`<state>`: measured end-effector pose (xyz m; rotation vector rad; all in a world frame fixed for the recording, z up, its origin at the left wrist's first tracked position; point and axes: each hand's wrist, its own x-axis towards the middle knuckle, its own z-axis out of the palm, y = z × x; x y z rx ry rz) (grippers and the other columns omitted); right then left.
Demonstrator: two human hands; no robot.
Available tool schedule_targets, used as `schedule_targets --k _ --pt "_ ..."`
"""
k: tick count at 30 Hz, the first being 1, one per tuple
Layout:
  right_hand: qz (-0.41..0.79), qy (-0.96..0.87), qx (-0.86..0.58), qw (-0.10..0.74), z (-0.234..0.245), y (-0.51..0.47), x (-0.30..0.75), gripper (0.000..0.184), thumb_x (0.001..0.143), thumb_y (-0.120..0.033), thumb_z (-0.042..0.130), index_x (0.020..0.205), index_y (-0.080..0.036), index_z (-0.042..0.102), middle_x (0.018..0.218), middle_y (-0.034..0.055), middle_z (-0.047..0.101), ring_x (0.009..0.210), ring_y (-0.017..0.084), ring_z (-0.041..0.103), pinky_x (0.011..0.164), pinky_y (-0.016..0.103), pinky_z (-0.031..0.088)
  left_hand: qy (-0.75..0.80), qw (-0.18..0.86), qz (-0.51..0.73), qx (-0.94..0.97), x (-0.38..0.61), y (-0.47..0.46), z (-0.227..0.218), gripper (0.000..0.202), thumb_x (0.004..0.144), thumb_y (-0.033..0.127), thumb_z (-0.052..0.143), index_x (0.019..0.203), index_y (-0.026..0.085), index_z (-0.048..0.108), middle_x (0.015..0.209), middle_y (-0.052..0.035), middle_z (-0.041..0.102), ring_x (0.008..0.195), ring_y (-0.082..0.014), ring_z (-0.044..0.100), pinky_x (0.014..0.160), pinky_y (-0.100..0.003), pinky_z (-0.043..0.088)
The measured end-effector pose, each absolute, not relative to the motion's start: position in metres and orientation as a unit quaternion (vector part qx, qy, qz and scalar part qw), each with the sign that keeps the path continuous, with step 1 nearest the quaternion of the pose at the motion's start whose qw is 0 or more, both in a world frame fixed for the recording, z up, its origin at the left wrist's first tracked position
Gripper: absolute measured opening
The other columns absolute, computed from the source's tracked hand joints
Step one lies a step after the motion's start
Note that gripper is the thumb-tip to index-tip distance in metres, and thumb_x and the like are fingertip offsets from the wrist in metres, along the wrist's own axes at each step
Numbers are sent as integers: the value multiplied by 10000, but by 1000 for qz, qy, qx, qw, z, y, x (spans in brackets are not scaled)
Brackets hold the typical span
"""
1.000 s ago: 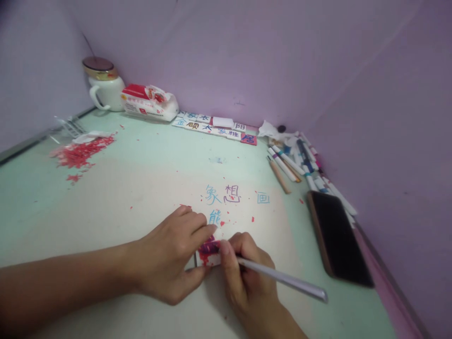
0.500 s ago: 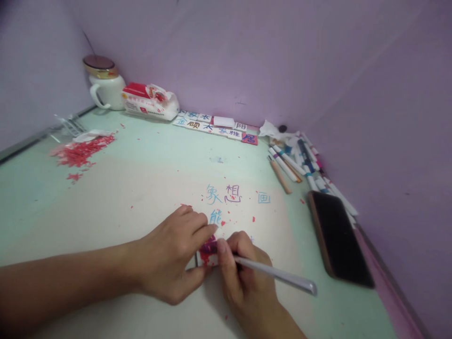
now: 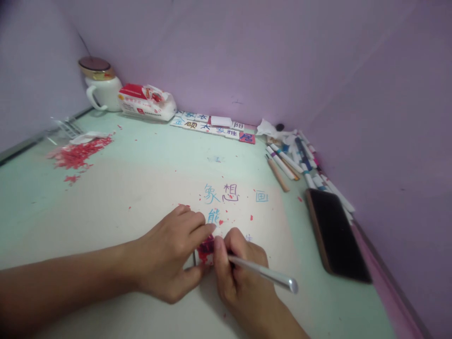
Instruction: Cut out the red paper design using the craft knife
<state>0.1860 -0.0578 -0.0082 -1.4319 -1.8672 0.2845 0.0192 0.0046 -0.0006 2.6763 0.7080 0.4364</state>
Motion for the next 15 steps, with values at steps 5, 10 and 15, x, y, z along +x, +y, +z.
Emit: schedule_targets --k 5,10,15 --pt "127 -737 -556 363 -4 -57 187 253 934 -185 423 696 -234 354 505 -81 423 405 76 392 419 214 285 250 165 153 942 19 4 -1 184 712 271 543 842 146 574 770 -67 534 692 -203 450 696 -370 365" --pt "111 -745 -545 369 -4 -57 189 251 918 -156 424 690 -232 353 502 -86 403 402 70 368 410 210 275 252 164 160 940 19 4 -2 205 723 278 541 868 140 584 777 -69 532 702 -206 452 709 -375 366" --pt "117 -744 -545 368 -4 -59 187 256 909 -149 432 679 -229 354 500 -85 397 404 69 362 409 213 268 249 173 154 940 19 4 -2 215 718 268 541 877 132 592 782 -74 540 715 -212 465 710 -377 366"
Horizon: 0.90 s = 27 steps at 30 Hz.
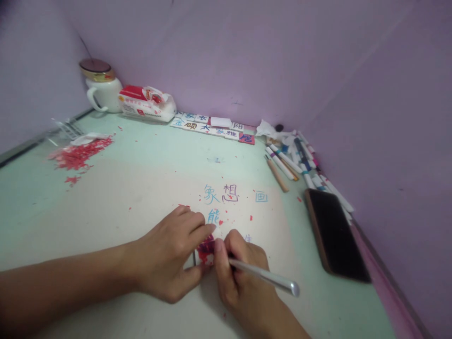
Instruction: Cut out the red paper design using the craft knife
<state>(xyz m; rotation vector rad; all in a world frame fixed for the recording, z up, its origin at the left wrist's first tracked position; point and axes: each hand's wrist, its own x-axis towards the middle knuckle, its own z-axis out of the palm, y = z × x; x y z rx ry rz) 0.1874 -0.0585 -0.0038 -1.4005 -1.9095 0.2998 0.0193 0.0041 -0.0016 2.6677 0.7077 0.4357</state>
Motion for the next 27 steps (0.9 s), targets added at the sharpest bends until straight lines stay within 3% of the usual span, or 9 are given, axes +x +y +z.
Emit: schedule_targets --k 4,9,11,15,18,21,24,27 --pt "175 -673 -567 441 -4 -61 185 300 917 -200 461 626 -218 393 490 -72 395 413 74 360 407 212 284 249 176 161 939 19 4 -2 230 739 276 532 914 133 580 789 -79 541 718 -218 472 719 -383 374" --pt "211 -445 -660 567 -3 -52 192 381 915 -406 531 596 -205 483 439 -54 456 387 85 397 368 211 302 250 186 190 931 17 5 -2 367 724 255 531 1061 113 562 881 -104 553 777 -232 499 767 -404 396" --pt "236 -431 -651 578 -4 -44 197 361 878 -482 564 656 -201 519 437 -62 470 362 86 392 345 213 297 254 184 192 930 17 5 1 420 700 226 535 1102 107 556 931 -114 556 818 -240 509 781 -407 399" --pt "268 -446 -615 592 -7 -36 203 292 873 -465 571 797 -183 584 478 -71 490 360 84 398 353 213 325 273 189 198 922 16 5 5 421 730 251 535 1126 111 559 975 -118 569 828 -241 510 764 -409 408" --pt "257 -515 -600 556 -6 -37 205 244 915 -385 504 905 -178 632 565 -35 583 466 116 531 465 235 442 306 229 239 893 12 7 5 405 808 287 479 1171 125 558 1045 -122 579 840 -243 510 779 -433 416" --pt "253 -621 -556 492 -1 -42 210 179 847 -309 586 974 -196 644 829 30 709 756 177 670 700 303 529 398 366 338 771 7 12 3 330 859 315 444 1119 184 602 1060 -74 593 918 -234 536 834 -409 428" --pt "251 -734 -476 413 2 -46 216 430 711 -326 742 1099 -199 608 1100 92 684 1010 250 642 881 403 500 456 382 387 705 4 21 3 295 867 320 407 1015 175 617 961 -62 607 839 -210 557 713 -339 456" --pt "197 -786 -467 355 -2 -48 216 513 665 -314 800 1111 -184 581 1098 113 662 1011 265 612 889 437 488 488 380 406 673 4 35 4 279 832 316 426 940 165 634 814 -41 612 690 -177 542 609 -294 436"
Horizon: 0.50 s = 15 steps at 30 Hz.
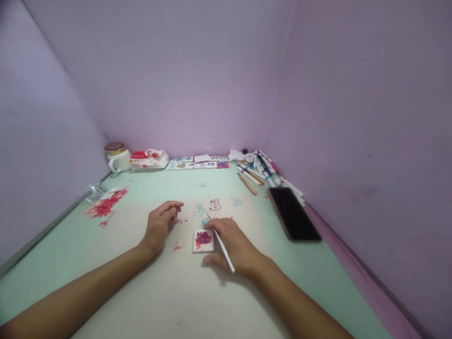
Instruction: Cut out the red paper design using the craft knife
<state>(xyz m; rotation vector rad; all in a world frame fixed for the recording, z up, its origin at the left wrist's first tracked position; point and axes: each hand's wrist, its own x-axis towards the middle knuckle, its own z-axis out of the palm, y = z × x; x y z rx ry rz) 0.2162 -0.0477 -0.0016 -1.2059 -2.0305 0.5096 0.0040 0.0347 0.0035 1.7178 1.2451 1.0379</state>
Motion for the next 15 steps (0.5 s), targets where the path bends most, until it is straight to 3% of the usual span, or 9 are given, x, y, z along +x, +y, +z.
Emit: schedule_targets --k 6,12,15 --pt "142 -748 -520 387 -12 -52 206 407 652 -254 808 983 -192 579 931 87 648 847 250 593 753 412 508 520 370 432 637 1 66 5 218 667 298 534 750 160 681 607 -2 599 533 -143 490 515 -256 384" --pt "67 -678 -554 479 -12 -59 195 272 765 -346 708 898 -192 528 968 134 670 911 267 607 783 395 473 508 316 510 618 -12 84 36 202 620 296 591 743 183 706 658 5 639 600 -143 510 580 -258 407" --pt "123 -648 -595 459 -7 -62 192 268 732 -437 691 719 -218 537 706 43 657 659 221 590 634 336 437 493 279 547 616 -17 88 56 189 634 298 609 756 197 712 692 6 651 649 -150 534 618 -261 425"
